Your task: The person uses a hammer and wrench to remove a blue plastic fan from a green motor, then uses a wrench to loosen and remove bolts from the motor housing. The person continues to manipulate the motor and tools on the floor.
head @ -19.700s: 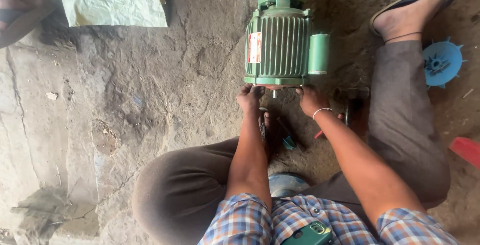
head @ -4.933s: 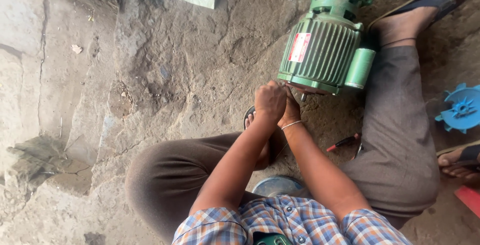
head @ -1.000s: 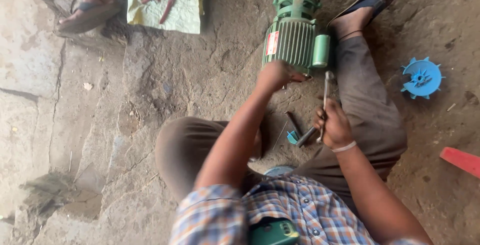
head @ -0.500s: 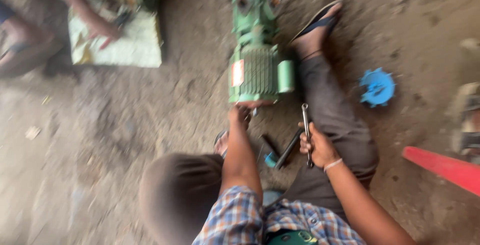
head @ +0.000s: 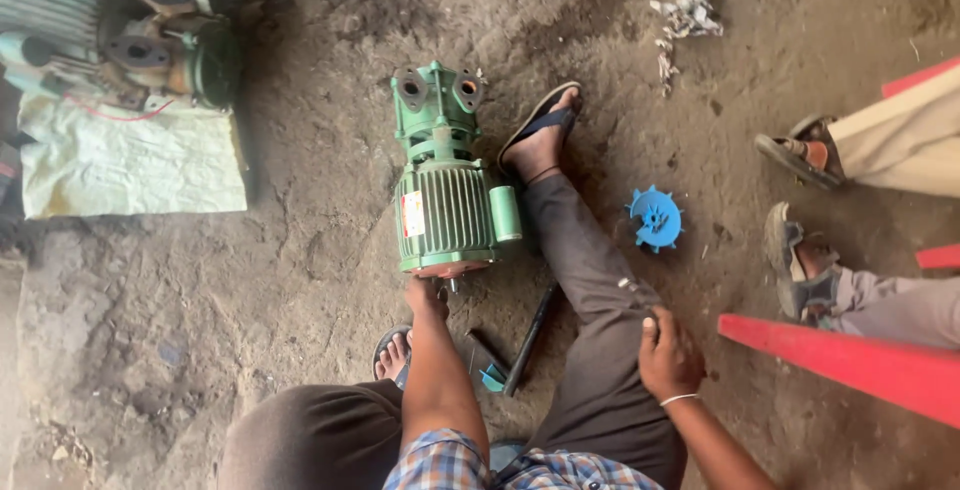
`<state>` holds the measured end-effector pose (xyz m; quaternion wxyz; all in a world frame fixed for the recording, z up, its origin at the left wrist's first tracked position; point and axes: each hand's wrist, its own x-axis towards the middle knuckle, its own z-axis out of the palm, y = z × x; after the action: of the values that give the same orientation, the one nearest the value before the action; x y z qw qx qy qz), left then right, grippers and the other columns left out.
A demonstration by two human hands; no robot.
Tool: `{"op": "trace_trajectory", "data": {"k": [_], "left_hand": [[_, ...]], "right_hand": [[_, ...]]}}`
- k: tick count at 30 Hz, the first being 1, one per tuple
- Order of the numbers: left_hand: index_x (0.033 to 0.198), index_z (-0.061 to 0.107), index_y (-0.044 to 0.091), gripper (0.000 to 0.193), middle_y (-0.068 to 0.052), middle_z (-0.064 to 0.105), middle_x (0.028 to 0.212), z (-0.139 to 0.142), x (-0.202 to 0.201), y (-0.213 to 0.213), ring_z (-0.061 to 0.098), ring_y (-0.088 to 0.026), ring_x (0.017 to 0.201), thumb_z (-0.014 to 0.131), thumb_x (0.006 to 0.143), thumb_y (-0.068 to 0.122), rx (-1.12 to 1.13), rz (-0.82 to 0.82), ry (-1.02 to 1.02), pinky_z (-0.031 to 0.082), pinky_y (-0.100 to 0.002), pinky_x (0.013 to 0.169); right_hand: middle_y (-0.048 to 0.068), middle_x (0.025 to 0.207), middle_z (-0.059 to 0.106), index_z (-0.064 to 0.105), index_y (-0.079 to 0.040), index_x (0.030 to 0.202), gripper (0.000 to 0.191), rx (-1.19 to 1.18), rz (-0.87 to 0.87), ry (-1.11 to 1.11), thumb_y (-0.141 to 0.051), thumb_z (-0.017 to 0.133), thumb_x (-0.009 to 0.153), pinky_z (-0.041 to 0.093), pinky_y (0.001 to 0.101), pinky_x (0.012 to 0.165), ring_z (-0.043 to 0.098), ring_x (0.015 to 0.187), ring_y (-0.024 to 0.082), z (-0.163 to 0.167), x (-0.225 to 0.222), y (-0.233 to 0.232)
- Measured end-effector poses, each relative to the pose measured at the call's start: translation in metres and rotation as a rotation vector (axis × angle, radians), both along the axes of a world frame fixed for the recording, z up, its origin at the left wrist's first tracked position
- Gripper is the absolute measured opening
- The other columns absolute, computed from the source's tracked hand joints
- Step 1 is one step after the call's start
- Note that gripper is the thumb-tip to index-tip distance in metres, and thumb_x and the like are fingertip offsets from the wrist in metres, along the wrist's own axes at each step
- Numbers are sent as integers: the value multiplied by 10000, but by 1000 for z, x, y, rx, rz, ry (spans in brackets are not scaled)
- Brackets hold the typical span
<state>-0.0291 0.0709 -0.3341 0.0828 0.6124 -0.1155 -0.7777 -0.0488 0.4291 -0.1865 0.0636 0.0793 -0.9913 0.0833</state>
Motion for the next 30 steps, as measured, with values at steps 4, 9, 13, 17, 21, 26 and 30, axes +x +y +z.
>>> {"op": "trace_trajectory", "data": {"k": [4, 9, 13, 17, 21, 26, 30], "left_hand": [[1099, 649, 39, 265, -120, 640, 959, -1, -2, -3, 588, -244, 770, 604, 994, 278, -45, -23, -28, 420, -372, 536], [1070, 631, 112, 259, -58, 693, 991, -9, -8, 3, 677, -240, 841, 549, 983, 341, 102, 263, 126, 546, -393, 614], [1093, 640, 73, 372, -52, 693, 1020, -21, -6, 13, 687, -225, 866, 498, 1017, 407, -62, 267, 92, 569, -374, 690], [1157, 671, 16, 384, -81, 685, 1044, -30, -1, 14, 657, -222, 875, 561, 1028, 361, -131, 187, 160, 529, -370, 699], [1178, 666, 2, 404, -81, 702, 1077, -36, -5, 10, 664, -229, 917, 553, 1014, 354, -131, 55, -41, 533, -388, 728], [1176, 640, 33, 408, -74, 692, 1067, -40, -9, 16, 664, -239, 916, 515, 1018, 388, -59, 108, 3, 538, -394, 737], [1167, 637, 42, 409, -71, 688, 1050, -45, 4, 9, 664, -239, 900, 510, 1018, 401, -138, 15, 43, 540, -393, 723]], "right_hand": [[164, 1122, 712, 623, -145, 1240, 284, 15, 9, 11, -320, 522, 1041, 525, 534, 830, 664, 1005, 417, -8, -1, -10], [145, 1115, 723, 630, -137, 1200, 267, 19, -16, 10, -308, 536, 1018, 522, 532, 803, 669, 985, 411, -11, -7, -3], [141, 1079, 724, 640, -141, 1186, 251, 3, -23, 34, -320, 544, 1038, 526, 524, 807, 672, 958, 405, -22, -6, 4], [136, 1050, 723, 633, -122, 1161, 248, -19, -46, 12, -318, 552, 1031, 520, 523, 777, 672, 939, 402, -28, -6, 8], [138, 1040, 724, 639, -129, 1163, 244, -14, -59, -3, -312, 554, 1025, 520, 525, 772, 673, 931, 404, -27, -8, 6], [125, 995, 728, 647, -158, 1125, 203, -11, -117, -76, -316, 590, 1010, 528, 527, 774, 687, 912, 389, -21, -12, -4], [122, 886, 724, 647, -198, 1157, 303, -235, -191, -82, -237, 697, 861, 546, 502, 702, 705, 823, 351, -5, -11, -18]]}}
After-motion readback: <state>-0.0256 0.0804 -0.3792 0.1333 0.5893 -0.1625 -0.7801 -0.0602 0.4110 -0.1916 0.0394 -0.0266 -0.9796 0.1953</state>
